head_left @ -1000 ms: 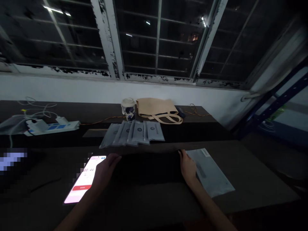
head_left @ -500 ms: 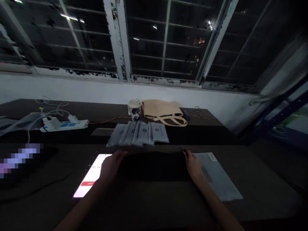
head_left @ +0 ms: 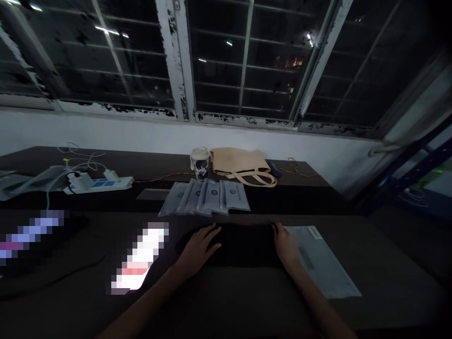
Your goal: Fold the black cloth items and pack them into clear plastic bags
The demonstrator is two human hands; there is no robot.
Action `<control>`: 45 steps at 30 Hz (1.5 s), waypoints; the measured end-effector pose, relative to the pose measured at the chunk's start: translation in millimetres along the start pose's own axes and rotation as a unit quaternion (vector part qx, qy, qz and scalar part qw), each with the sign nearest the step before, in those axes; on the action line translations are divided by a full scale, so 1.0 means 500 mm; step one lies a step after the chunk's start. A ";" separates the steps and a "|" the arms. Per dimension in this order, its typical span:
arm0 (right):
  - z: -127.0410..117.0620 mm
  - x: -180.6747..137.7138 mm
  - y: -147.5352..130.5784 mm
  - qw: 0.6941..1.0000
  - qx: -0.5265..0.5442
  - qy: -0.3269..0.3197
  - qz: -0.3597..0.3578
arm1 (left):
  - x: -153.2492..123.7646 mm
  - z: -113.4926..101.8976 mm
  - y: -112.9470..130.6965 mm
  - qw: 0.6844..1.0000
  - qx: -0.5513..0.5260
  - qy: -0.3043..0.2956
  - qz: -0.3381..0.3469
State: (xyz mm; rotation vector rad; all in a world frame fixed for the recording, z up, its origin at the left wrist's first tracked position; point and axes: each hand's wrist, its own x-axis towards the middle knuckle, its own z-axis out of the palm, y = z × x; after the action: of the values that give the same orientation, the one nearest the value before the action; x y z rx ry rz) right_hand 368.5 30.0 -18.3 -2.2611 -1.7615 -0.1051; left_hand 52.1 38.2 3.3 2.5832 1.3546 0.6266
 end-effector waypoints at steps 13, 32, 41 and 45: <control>-0.004 0.034 0.020 0.991 -0.063 0.054 -0.108 | -0.053 0.001 -0.034 0.992 0.084 -0.016 -0.093; 0.032 0.052 0.067 0.988 -0.051 0.092 -0.114 | -0.095 -0.120 -0.049 0.700 -0.520 -0.079 -0.483; 0.035 0.053 0.072 0.990 -0.029 0.086 -0.110 | -0.080 -0.134 -0.009 0.675 -0.539 -0.111 -0.491; 0.035 0.052 0.073 0.990 -0.025 0.088 -0.109 | -0.078 -0.128 -0.014 0.701 -0.522 -0.128 -0.468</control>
State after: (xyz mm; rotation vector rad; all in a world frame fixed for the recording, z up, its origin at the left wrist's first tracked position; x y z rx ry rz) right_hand 408.1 50.9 -35.3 -2.0145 -1.9216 -0.3824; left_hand -0.1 7.1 47.2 0.8573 1.3606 0.5339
